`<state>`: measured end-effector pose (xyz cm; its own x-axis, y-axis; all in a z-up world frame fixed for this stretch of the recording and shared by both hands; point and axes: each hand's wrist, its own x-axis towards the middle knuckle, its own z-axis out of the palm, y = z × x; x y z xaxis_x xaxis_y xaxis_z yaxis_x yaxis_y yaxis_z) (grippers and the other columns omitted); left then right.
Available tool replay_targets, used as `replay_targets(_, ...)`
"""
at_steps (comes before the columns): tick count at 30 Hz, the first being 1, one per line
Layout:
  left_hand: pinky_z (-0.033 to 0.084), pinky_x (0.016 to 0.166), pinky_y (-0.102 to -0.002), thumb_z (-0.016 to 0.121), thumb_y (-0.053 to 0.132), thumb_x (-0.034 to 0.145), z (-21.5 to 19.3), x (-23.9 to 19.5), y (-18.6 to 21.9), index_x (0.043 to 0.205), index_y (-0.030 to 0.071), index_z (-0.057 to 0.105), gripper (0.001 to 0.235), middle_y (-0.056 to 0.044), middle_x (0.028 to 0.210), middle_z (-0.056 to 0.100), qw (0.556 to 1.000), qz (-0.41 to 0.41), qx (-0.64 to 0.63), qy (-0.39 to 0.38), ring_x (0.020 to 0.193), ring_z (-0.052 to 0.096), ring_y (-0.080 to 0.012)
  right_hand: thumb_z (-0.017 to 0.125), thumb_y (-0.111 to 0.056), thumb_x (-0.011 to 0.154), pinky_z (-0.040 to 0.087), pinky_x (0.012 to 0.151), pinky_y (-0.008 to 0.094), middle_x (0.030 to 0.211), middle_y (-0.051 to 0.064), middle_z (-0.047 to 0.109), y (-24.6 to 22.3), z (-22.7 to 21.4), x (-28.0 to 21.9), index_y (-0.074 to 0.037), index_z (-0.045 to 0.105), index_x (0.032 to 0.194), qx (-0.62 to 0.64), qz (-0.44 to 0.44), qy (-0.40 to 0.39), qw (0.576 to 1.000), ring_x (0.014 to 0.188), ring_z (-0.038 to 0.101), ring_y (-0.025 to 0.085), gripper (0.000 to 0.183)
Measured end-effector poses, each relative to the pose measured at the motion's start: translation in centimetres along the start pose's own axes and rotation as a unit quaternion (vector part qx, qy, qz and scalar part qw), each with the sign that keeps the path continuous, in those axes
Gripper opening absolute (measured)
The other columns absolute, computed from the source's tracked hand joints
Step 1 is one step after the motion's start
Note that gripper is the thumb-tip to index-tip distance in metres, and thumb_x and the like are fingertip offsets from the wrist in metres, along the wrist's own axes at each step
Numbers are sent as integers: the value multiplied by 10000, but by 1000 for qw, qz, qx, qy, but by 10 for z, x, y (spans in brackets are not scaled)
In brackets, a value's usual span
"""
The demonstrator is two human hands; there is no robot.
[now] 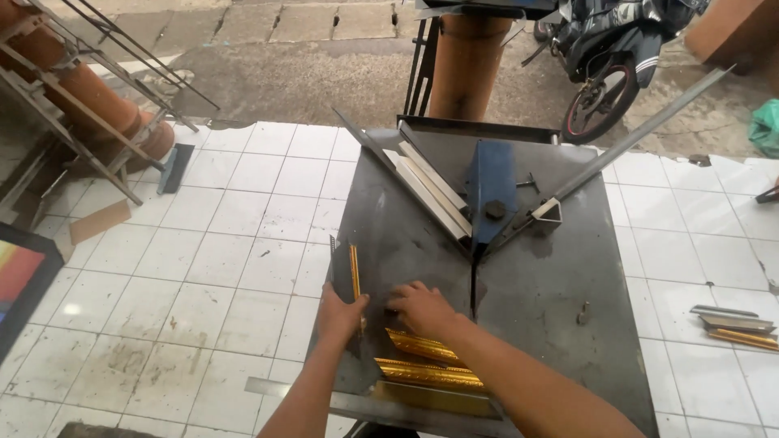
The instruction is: Cutting decorative frame moldings into specific lengths using a manual miter cutting machine and sorting the pieces.
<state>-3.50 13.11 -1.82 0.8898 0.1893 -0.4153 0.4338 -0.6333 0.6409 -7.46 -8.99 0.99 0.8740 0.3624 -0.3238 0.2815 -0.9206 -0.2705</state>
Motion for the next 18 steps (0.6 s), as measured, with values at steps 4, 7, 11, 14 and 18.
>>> replay_targets(4, 613, 1108, -584, 888, 401, 937, 5, 2, -9, 1686, 80, 367, 967, -239, 1490, 664, 992, 32, 117, -17, 1420, 663, -443, 757, -165, 1021, 658, 869, 455, 1267, -8, 764, 65, 59, -22, -339, 813, 1273, -9, 21, 112, 993, 1172, 722, 285, 311)
replay_targets(7, 638, 1095, -534, 857, 341, 990, 7, -10, 5, 1733, 46, 360, 940, -234, 1494, 596, 979, 72, 191, -4, 1421, 641, -441, 733, -211, 1028, 650, 839, 454, 1216, -40, 760, 100, 49, -81, -289, 794, 1148, -34, 61, 120, 990, 1133, 699, 255, 155)
replay_targets(11, 486, 1183, -660, 817, 424, 1009, 19, -27, 15, 1801, 33, 230, 1060, -273, 1616, 447, 956, 128, 262, 24, 1504, 488, -519, 686, -210, 1005, 621, 936, 439, 1269, -94, 733, 156, 69, -166, -325, 764, 1174, -32, 136, 66, 988, 1240, 660, 228, 219)
replay_targets(14, 429, 1184, -665, 839, 514, 942, 53, -21, 4, 1695, 136, 395, 953, -180, 1635, 459, 906, 299, 293, 60, 1506, 458, -473, 723, -135, 902, 600, 988, 481, 1329, -87, 754, 187, 85, -215, -305, 803, 1187, 2, 130, 99, 987, 1287, 633, 253, 341)
replay_targets(18, 453, 1224, -510, 870, 286, 970, 55, -69, 39, 1514, 219, 655, 589, 2, 1508, 695, 765, 464, 311, -322, 1391, 623, -229, 827, -193, 876, 540, 1051, 572, 1363, -29, 790, 183, 91, -239, -245, 877, 1062, 33, 144, 250, 957, 1320, 649, 304, 200)
